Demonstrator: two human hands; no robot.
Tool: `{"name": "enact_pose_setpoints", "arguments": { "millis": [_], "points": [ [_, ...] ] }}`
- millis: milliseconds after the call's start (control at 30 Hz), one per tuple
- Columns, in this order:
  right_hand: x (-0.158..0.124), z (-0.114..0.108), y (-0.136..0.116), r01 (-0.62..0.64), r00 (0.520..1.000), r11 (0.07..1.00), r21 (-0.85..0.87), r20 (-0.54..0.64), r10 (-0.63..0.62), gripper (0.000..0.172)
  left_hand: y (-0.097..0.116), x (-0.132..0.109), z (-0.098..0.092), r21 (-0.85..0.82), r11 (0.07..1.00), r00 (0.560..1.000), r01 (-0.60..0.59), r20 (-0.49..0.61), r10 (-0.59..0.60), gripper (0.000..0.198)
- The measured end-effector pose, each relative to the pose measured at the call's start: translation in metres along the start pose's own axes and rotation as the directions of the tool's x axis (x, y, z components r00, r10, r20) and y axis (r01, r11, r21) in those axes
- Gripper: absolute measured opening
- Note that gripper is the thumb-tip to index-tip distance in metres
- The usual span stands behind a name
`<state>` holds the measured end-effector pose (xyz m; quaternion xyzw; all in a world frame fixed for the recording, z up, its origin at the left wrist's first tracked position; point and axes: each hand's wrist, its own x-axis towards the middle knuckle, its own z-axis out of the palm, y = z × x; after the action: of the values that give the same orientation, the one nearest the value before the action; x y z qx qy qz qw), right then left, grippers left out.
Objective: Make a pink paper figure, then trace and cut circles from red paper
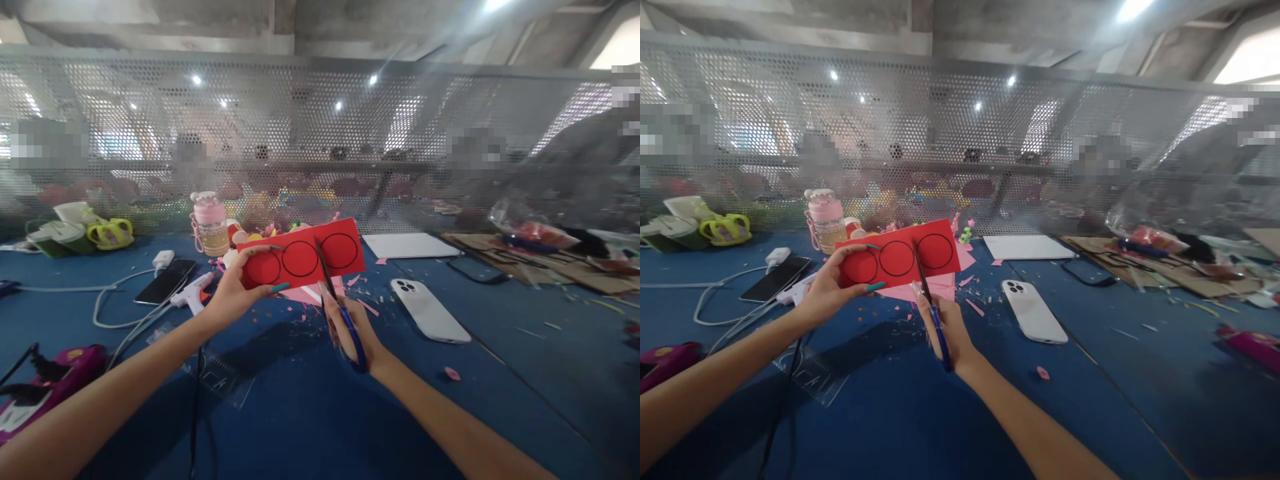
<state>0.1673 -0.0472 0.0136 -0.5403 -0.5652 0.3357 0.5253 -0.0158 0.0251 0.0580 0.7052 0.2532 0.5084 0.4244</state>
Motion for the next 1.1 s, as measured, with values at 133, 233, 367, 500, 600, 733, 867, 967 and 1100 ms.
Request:
{"name": "enact_pose_setpoints", "arguments": {
  "millis": [133, 233, 367, 500, 600, 733, 867, 967, 1100],
  "points": [
    [0.0, 0.0, 0.002, -0.024, 1.0, 0.999, 0.021, -0.006, 0.024, 0.05, 0.001, -0.001, 0.001, -0.016, 1.0, 1.0, 0.02, 0.02, -0.02, 0.055],
    [-0.001, 0.0, 0.001, -0.026, 1.0, 0.999, 0.028, -0.003, 0.026, 0.051, 0.001, -0.001, 0.0, -0.019, 1.0, 1.0, 0.005, 0.026, -0.005, 0.055],
    [-0.002, 0.0, -0.003, -0.028, 1.0, 0.999, 0.04, 0.001, 0.028, 0.051, 0.0, 0.0, 0.0, -0.032, 0.999, 0.999, 0.016, 0.028, -0.015, 0.055],
    [-0.002, 0.001, -0.007, -0.032, 0.999, 0.997, 0.075, -0.006, 0.033, 0.052, 0.0, 0.002, -0.003, 0.006, 1.0, 0.998, -0.013, 0.059, 0.012, 0.056],
    [-0.001, 0.001, -0.01, -0.071, 0.997, 0.991, 0.113, 0.022, 0.069, 0.054, 0.003, 0.006, -0.008, 0.089, 0.995, 0.996, -0.049, 0.074, 0.043, 0.055],
    [-0.001, 0.001, -0.011, -0.185, 0.977, 0.964, 0.189, 0.143, 0.159, 0.056, 0.014, 0.011, -0.015, 0.289, 0.949, 0.99, -0.129, 0.087, 0.108, 0.051],
    [0.0, 0.001, -0.009, -0.249, 0.961, 0.937, 0.246, 0.184, 0.208, 0.056, 0.024, 0.013, -0.018, 0.437, 0.889, 0.991, -0.135, 0.045, 0.128, 0.048],
    [0.0, 0.001, -0.01, -0.289, 0.95, 0.916, 0.279, 0.199, 0.24, 0.056, 0.024, 0.013, -0.018, 0.381, 0.92, 0.995, -0.094, 0.069, 0.073, 0.051],
    [0.001, 0.001, -0.011, -0.306, 0.948, 0.904, 0.299, 0.185, 0.26, 0.054, 0.021, 0.012, -0.017, 0.267, 0.961, 0.994, -0.066, 0.107, 0.038, 0.054]
  ]
}}
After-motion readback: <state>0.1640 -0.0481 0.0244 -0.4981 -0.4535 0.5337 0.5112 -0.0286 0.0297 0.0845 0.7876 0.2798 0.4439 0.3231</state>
